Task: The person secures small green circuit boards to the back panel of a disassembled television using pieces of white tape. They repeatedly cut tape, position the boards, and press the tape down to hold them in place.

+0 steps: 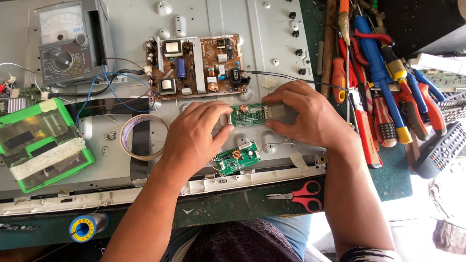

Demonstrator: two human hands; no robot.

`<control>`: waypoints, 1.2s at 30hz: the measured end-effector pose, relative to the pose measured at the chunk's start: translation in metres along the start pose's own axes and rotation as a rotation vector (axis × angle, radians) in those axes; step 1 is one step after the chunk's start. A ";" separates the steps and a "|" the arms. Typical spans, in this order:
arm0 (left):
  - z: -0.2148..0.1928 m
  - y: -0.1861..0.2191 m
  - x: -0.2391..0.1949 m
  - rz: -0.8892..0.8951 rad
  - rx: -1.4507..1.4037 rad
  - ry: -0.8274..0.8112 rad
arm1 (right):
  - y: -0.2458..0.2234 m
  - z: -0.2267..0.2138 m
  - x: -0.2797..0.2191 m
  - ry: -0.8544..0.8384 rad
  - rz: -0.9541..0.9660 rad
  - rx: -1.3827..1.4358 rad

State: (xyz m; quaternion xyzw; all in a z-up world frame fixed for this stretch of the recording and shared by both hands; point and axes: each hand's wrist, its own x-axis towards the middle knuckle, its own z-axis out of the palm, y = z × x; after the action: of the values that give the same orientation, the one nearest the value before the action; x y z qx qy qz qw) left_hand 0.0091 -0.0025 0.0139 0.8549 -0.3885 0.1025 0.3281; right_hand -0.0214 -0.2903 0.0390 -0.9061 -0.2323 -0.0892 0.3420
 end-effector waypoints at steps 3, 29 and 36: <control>-0.003 0.000 0.001 -0.016 -0.024 0.018 | 0.003 -0.001 -0.001 -0.011 -0.006 -0.011; 0.004 -0.002 0.001 0.019 0.005 0.039 | 0.005 -0.002 -0.002 -0.038 0.055 0.014; 0.004 -0.003 0.000 0.026 0.008 0.031 | 0.004 -0.002 -0.001 -0.050 0.078 0.010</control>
State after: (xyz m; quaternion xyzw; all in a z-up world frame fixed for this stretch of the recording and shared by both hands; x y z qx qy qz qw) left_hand 0.0110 -0.0035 0.0090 0.8494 -0.3940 0.1215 0.3294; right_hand -0.0201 -0.2948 0.0381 -0.9148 -0.2058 -0.0520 0.3438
